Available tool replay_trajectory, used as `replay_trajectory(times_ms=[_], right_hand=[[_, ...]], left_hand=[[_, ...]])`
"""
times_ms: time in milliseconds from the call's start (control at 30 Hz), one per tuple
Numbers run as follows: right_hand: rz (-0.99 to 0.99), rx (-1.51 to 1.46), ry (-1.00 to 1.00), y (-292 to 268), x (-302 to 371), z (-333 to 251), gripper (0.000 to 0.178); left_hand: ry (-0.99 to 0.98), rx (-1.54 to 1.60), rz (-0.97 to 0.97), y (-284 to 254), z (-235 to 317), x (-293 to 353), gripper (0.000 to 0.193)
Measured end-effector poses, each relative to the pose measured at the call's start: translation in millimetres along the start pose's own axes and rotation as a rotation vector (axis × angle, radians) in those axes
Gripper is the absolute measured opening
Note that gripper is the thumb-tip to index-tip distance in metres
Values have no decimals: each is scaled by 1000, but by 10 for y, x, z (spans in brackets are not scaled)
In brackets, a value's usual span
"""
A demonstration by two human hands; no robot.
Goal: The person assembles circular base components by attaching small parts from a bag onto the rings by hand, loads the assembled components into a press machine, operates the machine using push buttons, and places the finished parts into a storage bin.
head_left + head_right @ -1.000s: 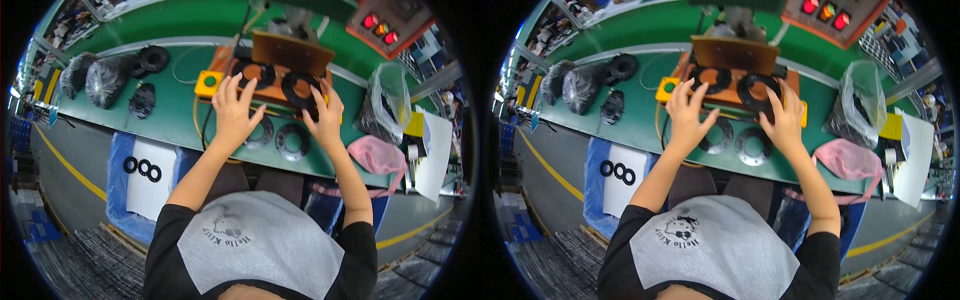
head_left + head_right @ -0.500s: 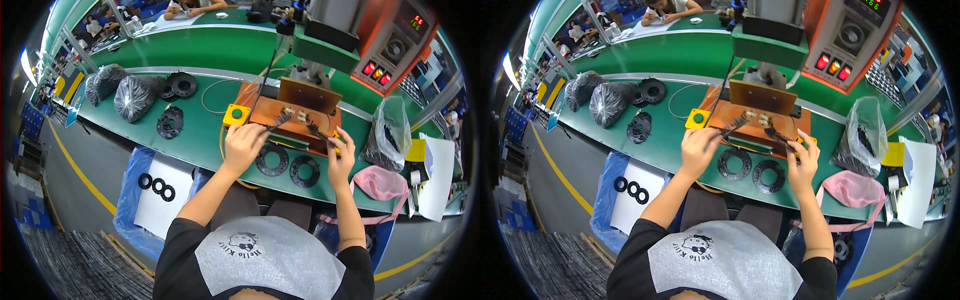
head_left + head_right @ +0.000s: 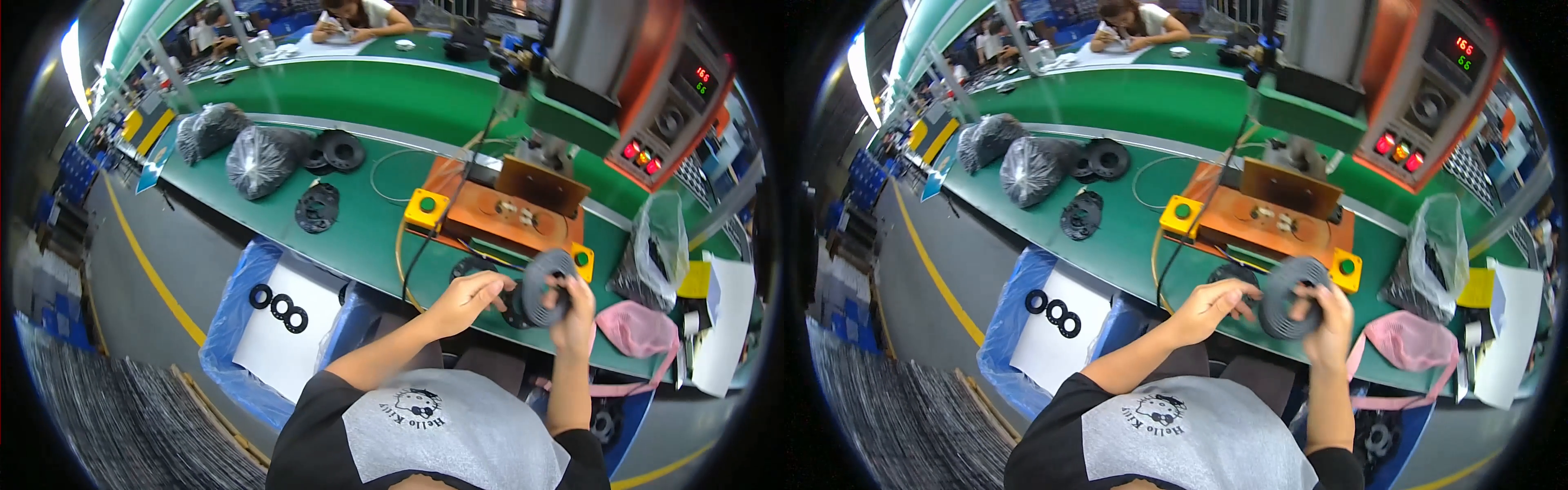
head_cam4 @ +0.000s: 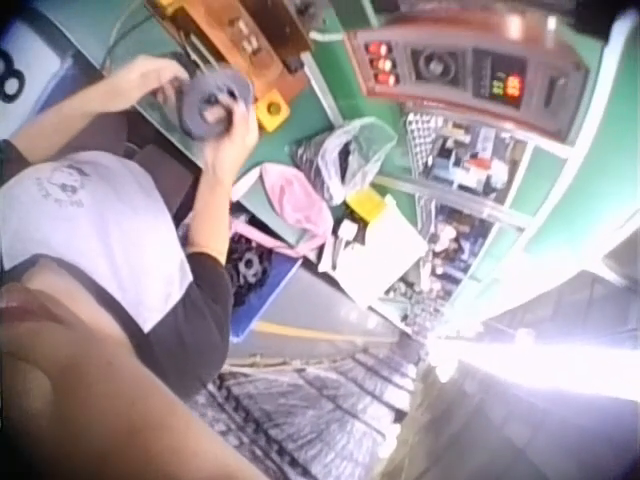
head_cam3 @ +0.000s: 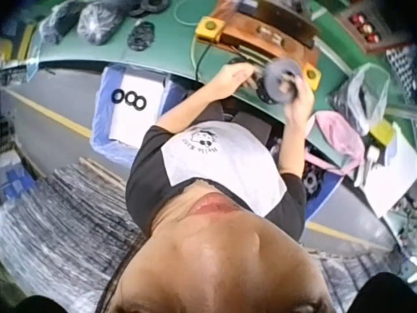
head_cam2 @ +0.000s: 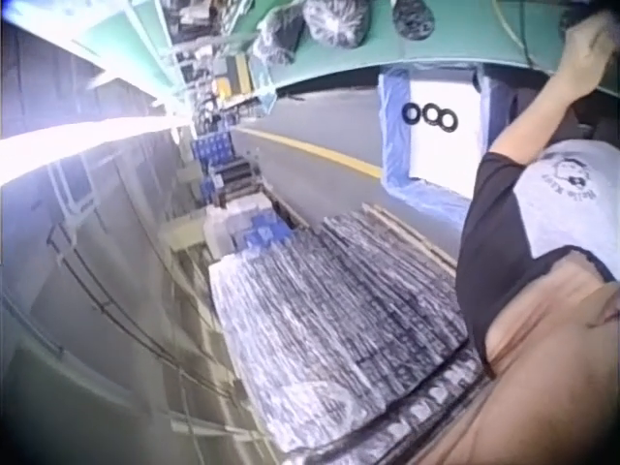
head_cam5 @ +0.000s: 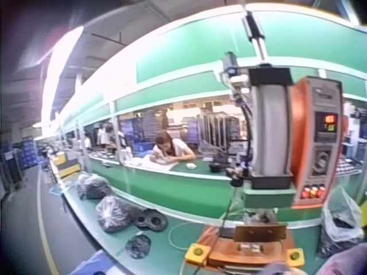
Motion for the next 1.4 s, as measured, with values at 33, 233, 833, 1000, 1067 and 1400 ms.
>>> replay_trajectory(times_ms=[33, 233, 833, 1000, 1067, 1400], right_hand=[[64, 32, -9, -148, 62, -144, 19], [233, 361, -133, -1824, 643, -1026, 23], [35, 1152, -104, -1065, 860, -381, 10], [-233, 1389, -369, -496, 566, 318, 27], [-193, 1375, -343, -527, 516, 502, 22], [-140, 1227, -222, -589, 544, 483, 11]], left_hand=[[-45, -53, 17, -52, -36, 21, 27], [-64, -707, 264, -513, -372, 207, 30], [-140, -972, 214, -530, -602, 84, 12], [-108, -908, 276, -528, -519, 214, 10], [-117, -781, 301, -601, -484, 341, 10], [47, -772, 340, -763, 95, -71, 10]])
Point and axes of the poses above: each hand's wrist, its own x-axis away from the middle knuckle, its own y-axis out of the palm, z = x × y, the point moved 2 cm from there along -x, towards the middle knuckle, and after that the axes turned 11 degrees about -y, right-handed, at the moved point
